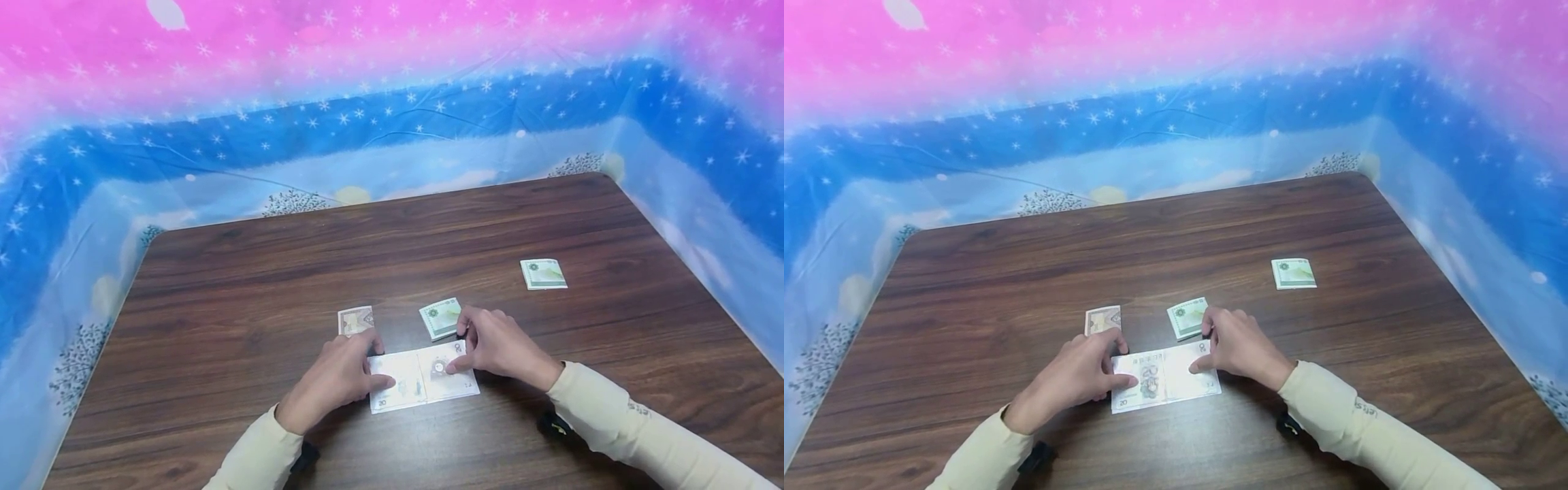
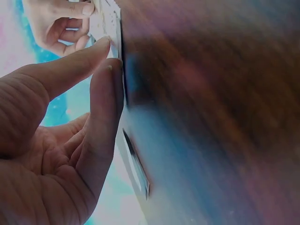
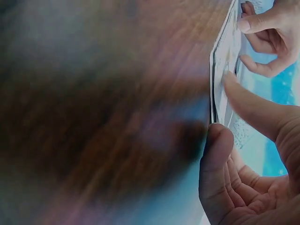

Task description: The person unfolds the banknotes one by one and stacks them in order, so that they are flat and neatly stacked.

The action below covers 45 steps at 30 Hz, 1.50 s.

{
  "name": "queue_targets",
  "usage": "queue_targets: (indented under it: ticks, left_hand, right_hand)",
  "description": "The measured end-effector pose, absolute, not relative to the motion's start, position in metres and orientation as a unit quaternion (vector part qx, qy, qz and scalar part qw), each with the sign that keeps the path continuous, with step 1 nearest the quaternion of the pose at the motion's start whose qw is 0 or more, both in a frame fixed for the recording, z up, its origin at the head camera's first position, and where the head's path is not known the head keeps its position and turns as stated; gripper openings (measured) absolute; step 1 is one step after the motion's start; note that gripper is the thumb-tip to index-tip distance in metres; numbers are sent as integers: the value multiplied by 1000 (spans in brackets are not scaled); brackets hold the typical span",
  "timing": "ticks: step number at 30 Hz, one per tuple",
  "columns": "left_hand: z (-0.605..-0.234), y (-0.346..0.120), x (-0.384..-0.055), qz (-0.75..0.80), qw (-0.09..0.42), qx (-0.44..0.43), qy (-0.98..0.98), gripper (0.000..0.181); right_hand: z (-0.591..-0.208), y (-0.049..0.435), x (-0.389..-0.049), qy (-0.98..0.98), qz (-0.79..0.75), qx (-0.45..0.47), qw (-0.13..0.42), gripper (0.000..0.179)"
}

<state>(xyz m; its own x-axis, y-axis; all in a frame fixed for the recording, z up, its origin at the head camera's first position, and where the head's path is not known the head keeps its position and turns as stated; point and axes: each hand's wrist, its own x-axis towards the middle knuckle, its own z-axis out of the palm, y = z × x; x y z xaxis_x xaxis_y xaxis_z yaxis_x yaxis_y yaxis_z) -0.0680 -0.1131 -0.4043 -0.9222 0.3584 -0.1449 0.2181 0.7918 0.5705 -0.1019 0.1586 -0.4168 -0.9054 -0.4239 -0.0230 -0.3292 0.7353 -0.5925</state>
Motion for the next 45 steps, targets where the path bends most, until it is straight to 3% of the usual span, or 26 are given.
queue_targets:
  ticks: [12, 22, 45]
  left_hand:
    - [-393, -118, -70, 341, 132, 122, 923, 19]
    - [-392, -120, -71, 344, 136, 125, 921, 19]
    - [-391, -119, -70, 343, 121, 131, 922, 17]
  right_hand:
    - [-409, 164, -129, 934, -310, -169, 56, 38]
    - [-419, 163, -147, 943, -273, -182, 49, 56]
    - [-420, 160, -154, 933, -328, -134, 62, 41]
